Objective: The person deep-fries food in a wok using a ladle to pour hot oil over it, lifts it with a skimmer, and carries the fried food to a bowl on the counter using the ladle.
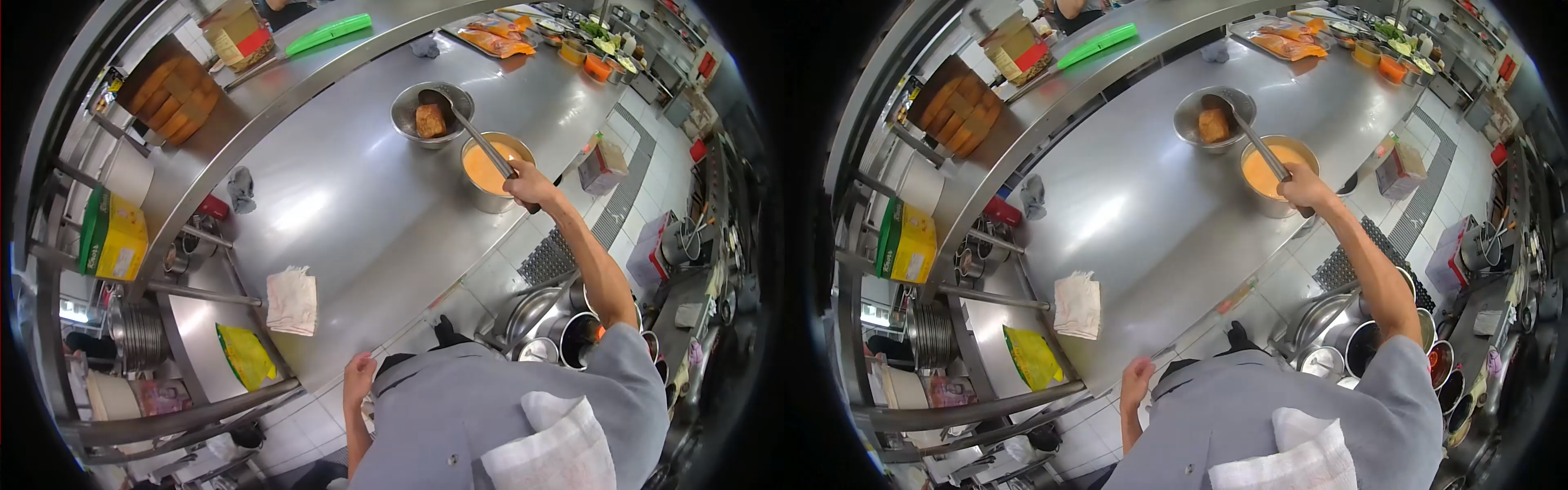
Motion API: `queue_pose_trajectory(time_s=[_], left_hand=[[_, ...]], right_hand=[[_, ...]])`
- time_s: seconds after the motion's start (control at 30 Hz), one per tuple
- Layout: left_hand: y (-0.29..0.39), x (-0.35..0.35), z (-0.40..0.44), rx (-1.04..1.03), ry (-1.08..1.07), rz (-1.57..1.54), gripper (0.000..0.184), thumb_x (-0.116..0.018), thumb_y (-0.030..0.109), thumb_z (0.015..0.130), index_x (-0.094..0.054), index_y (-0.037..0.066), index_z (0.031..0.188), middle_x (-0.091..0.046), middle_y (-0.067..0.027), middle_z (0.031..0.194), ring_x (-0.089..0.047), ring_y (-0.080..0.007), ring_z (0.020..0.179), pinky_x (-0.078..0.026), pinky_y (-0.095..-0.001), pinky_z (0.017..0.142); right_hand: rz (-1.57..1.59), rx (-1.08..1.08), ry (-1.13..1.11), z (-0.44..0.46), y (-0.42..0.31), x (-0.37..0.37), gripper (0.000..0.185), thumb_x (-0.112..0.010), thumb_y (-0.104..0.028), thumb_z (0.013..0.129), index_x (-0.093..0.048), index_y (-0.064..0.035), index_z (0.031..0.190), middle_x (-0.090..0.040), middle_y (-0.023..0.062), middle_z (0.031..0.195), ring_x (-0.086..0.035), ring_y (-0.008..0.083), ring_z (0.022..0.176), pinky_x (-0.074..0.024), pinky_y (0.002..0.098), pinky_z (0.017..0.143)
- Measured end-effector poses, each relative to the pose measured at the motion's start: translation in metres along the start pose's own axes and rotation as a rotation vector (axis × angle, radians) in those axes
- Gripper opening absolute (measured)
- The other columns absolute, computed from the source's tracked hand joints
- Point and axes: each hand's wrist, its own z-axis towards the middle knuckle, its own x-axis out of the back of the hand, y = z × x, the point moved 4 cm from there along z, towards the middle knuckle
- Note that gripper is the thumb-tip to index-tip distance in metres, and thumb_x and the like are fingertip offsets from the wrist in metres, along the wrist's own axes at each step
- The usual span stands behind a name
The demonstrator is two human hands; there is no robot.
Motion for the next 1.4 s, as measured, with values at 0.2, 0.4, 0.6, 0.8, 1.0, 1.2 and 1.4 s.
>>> queue_pose_trajectory(time_s=[0.2,0.4,0.6,0.8,1.0,1.2,1.4], left_hand=[[0.037,-0.004,0.006,-0.006,-0.125,0.024,0.031,-0.057,0.013,0.08,-0.053,-0.003,0.107,-0.06,-0.0144,0.098,-0.057,-0.0194,0.089,-0.044,-0.0297,0.08],[0.014,-0.017,-0.01,-0.111,-0.361,0.122,0.032,-0.058,0.014,0.079,-0.054,-0.003,0.106,-0.061,-0.0115,0.088,-0.057,-0.0157,0.082,-0.046,-0.0271,0.072],[-0.01,-0.078,-0.064,-0.171,-0.82,0.202,0.029,-0.057,0.01,0.08,-0.053,-0.003,0.106,-0.059,-0.0085,0.089,-0.055,-0.0134,0.081,-0.044,-0.0245,0.073],[-0.024,-0.154,-0.186,-0.434,-1.439,0.469,0.028,-0.057,0.01,0.081,-0.053,-0.003,0.106,-0.059,-0.0077,0.088,-0.054,-0.0125,0.079,-0.043,-0.0242,0.071],[-0.041,-0.213,-0.3,-0.623,-1.758,0.656,0.03,-0.058,0.012,0.082,-0.052,-0.003,0.107,-0.06,-0.0092,0.089,-0.055,-0.014,0.082,-0.043,-0.0254,0.073],[-0.096,-0.254,-0.484,-0.608,-2.152,0.641,0.035,-0.058,0.015,0.082,-0.05,-0.002,0.111,-0.059,-0.0137,0.098,-0.056,-0.0183,0.091,-0.043,-0.0283,0.082],[-0.153,-0.266,-0.716,-0.591,-2.37,0.567,0.046,-0.059,0.018,0.082,-0.043,0.002,0.122,-0.054,-0.0165,0.111,-0.051,-0.0216,0.104,-0.04,-0.0303,0.089]], right_hand=[[-0.409,0.371,0.408,-0.019,0.009,0.001,0.045,-0.051,-0.008,0.071,-0.044,0.0034,0.113,-0.055,0.0143,0.066,-0.058,0.0245,0.062,-0.0457,0.0345,0.055],[0.883,0.158,0.074,-0.126,0.075,-0.036,0.012,-0.053,-0.009,0.08,-0.047,-0.0096,0.09,-0.045,-0.0003,0.059,-0.041,0.0073,0.04,-0.0327,0.0219,0.035],[1.423,0.317,0.219,-0.396,0.142,-0.132,0.033,-0.052,-0.011,0.083,-0.04,-0.0062,0.113,-0.041,0.0007,0.062,-0.039,0.0062,0.045,-0.0311,0.0189,0.038],[1.336,0.451,0.824,-0.645,0.173,-0.183,0.048,-0.048,-0.006,0.084,-0.03,-0.0087,0.129,-0.042,0.0005,0.069,-0.039,0.0034,0.046,-0.0348,0.0177,0.039],[1.176,0.261,1.635,-0.834,0.204,-0.281,0.045,-0.05,-0.009,0.085,-0.032,-0.0068,0.125,-0.037,-0.0034,0.058,-0.039,0.0039,0.042,-0.033,0.0171,0.036],[0.666,-0.593,2.299,-1.0,0.22,-0.395,0.047,-0.052,-0.004,0.08,-0.038,-0.0031,0.125,-0.044,-0.0023,0.056,-0.04,0.0058,0.04,-0.0337,0.0207,0.037],[0.46,-0.769,2.489,-1.11,0.285,-0.467,0.053,-0.056,-0.007,0.078,-0.037,-0.0049,0.127,-0.056,0.0041,0.071,-0.05,0.0102,0.055,-0.0442,0.0232,0.052]])
